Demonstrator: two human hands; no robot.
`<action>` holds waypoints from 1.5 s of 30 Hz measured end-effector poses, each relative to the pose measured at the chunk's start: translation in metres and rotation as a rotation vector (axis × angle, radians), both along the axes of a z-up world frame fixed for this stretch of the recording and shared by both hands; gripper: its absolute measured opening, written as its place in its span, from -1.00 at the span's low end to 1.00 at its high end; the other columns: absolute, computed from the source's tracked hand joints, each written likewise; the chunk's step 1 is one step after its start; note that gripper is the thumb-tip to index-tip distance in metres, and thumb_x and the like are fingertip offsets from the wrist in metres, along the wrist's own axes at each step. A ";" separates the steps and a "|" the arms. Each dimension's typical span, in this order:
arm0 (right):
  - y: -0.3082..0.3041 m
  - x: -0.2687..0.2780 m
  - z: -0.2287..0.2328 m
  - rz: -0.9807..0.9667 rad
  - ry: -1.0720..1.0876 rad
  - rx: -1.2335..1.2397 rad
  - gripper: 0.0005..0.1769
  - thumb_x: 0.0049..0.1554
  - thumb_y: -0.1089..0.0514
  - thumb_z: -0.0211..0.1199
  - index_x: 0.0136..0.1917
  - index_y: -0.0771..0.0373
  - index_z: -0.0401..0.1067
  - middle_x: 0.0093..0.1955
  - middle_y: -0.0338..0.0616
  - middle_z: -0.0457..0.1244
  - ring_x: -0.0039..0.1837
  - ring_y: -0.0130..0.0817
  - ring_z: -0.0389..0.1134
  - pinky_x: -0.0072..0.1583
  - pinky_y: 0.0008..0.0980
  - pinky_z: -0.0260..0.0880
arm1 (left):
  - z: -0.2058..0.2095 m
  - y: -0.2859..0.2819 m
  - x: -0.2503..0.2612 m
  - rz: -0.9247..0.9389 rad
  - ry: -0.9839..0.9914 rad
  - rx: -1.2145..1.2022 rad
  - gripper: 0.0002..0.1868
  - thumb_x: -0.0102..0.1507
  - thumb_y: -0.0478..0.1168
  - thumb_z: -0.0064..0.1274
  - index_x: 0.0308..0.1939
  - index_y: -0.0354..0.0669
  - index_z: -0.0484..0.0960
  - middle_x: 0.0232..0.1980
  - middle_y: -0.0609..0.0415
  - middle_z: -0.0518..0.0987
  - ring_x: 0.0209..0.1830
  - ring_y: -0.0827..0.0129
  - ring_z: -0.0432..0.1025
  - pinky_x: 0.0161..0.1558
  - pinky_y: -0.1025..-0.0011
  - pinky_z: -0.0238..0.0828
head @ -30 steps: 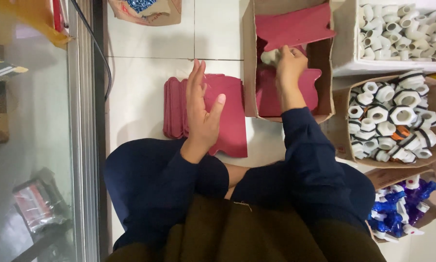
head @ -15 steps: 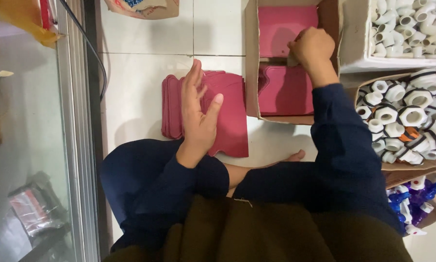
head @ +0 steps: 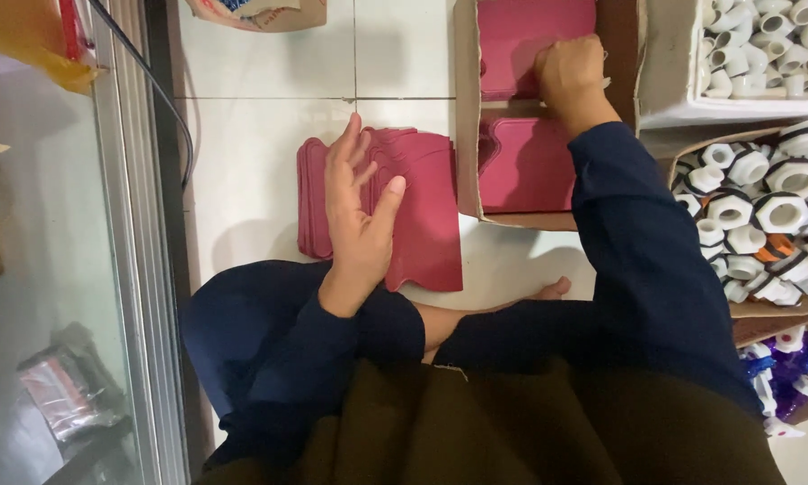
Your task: The person sits on the floor and wipes the surface of pink plastic parts using a cloth. They handle the parts one at a time, wiping each piece and placing it into a cardboard box.
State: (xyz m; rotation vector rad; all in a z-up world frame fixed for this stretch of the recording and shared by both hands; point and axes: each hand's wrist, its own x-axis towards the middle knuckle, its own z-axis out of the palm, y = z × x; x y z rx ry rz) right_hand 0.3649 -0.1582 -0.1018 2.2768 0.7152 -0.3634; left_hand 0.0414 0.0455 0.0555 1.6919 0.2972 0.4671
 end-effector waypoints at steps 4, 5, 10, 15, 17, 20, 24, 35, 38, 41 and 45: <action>-0.006 0.007 -0.008 0.048 -0.021 0.016 -0.65 0.19 0.20 0.14 0.11 -0.19 0.62 -0.01 -0.43 0.51 -0.01 -0.27 0.59 -0.16 -0.27 0.43 | 0.000 0.002 0.000 0.000 -0.011 0.011 -0.34 0.45 -0.10 0.00 0.58 -0.01 0.09 0.55 -0.09 0.23 0.60 -0.04 0.25 0.48 0.10 0.35; -0.005 0.007 -0.010 0.074 -0.034 0.014 -0.64 0.22 0.20 0.11 0.09 -0.20 0.63 -0.03 -0.42 0.52 -0.02 -0.28 0.59 -0.15 -0.27 0.44 | 0.001 0.003 -0.001 -0.004 -0.022 -0.002 -0.33 0.46 -0.11 0.00 0.59 -0.02 0.08 0.57 -0.10 0.20 0.61 -0.06 0.24 0.49 0.09 0.34; -0.008 0.002 -0.001 0.045 -0.035 0.013 -0.63 0.16 0.10 0.21 0.22 -0.16 0.56 0.09 -0.36 0.50 0.08 -0.22 0.57 -0.05 -0.19 0.42 | 0.005 0.012 -0.002 0.028 -0.017 -0.038 -0.33 0.46 -0.02 0.01 0.58 0.03 0.10 0.60 -0.06 0.19 0.61 -0.02 0.24 0.50 0.09 0.35; -0.002 -0.059 0.076 0.017 -0.312 0.394 -0.51 0.00 -0.45 0.42 0.00 -0.12 0.64 -0.18 -0.12 0.49 -0.10 -0.08 0.55 -0.19 -0.16 0.46 | 0.012 0.035 -0.012 0.113 -0.105 -0.116 -0.37 0.50 -0.01 -0.01 0.57 0.00 0.12 0.67 0.05 0.13 0.66 0.04 0.22 0.57 0.15 0.32; 0.008 -0.124 0.134 0.058 -0.096 1.097 -0.65 0.17 0.08 0.38 0.21 0.19 0.63 -0.02 -0.14 0.48 -0.12 -0.25 0.50 -0.17 -0.25 0.50 | 0.011 0.046 -0.018 0.213 -0.189 -0.155 -0.35 0.47 0.12 0.05 0.54 0.02 0.20 0.62 0.03 0.22 0.62 0.04 0.28 0.53 0.19 0.34; 0.044 -0.224 0.170 -0.226 0.383 1.212 -0.84 0.21 -0.01 0.46 -0.14 0.05 0.58 -0.25 -0.30 0.40 -0.25 -0.45 0.36 -0.24 -0.35 0.28 | 0.015 0.059 -0.026 0.285 -0.262 -0.115 -0.49 0.52 -0.01 0.03 0.51 0.08 0.28 0.58 0.05 0.30 0.56 0.04 0.37 0.58 0.12 0.32; 0.079 -0.306 0.091 -0.200 0.541 0.926 -0.47 0.08 -0.18 0.34 0.22 0.14 0.55 0.15 -0.13 0.44 0.07 -0.20 0.49 0.05 -0.19 0.50 | 0.015 0.066 -0.031 0.322 -0.253 -0.137 -0.55 0.52 -0.14 0.00 0.48 0.06 0.31 0.54 0.06 0.34 0.53 0.03 0.41 0.55 0.15 0.37; 0.098 -0.374 0.040 -0.314 0.287 0.765 0.18 -0.13 -0.38 0.47 0.60 -0.04 0.02 -0.02 0.00 0.37 -0.02 0.06 0.44 -0.08 -0.01 0.46 | -0.008 0.064 -0.028 0.326 -0.255 -0.237 -0.56 0.46 -0.25 0.02 0.42 0.07 0.35 0.49 0.09 0.39 0.45 0.10 0.47 0.41 0.24 0.47; 0.089 -0.361 0.071 -0.353 0.400 0.816 0.07 -0.11 -0.25 0.31 0.58 0.01 0.04 0.04 0.01 0.36 -0.01 0.16 0.44 -0.06 0.06 0.41 | -0.002 0.060 -0.029 0.296 -0.174 -0.244 -0.54 0.45 -0.20 0.03 0.43 0.04 0.33 0.50 0.02 0.37 0.46 0.07 0.44 0.42 0.24 0.43; 0.080 -0.334 0.132 -0.517 0.514 0.832 -0.04 -0.04 -0.44 0.19 0.52 -0.04 0.16 0.19 -0.36 0.41 0.15 -0.05 0.45 0.12 -0.03 0.39 | -0.005 0.053 -0.023 0.220 0.007 -0.059 -0.61 0.38 -0.10 0.01 0.28 0.00 0.43 0.37 0.10 0.45 0.31 0.12 0.48 0.31 0.29 0.44; 0.049 -0.297 0.171 -0.516 0.500 0.827 -0.15 -0.06 -0.18 0.19 0.49 0.02 0.29 -0.07 -0.06 0.45 -0.08 -0.08 0.47 -0.12 -0.10 0.48 | 0.020 0.029 -0.025 -0.132 0.505 0.309 -0.46 0.32 0.28 -0.35 -0.10 0.06 0.61 -0.04 0.15 0.66 -0.09 0.30 0.55 -0.11 0.23 0.42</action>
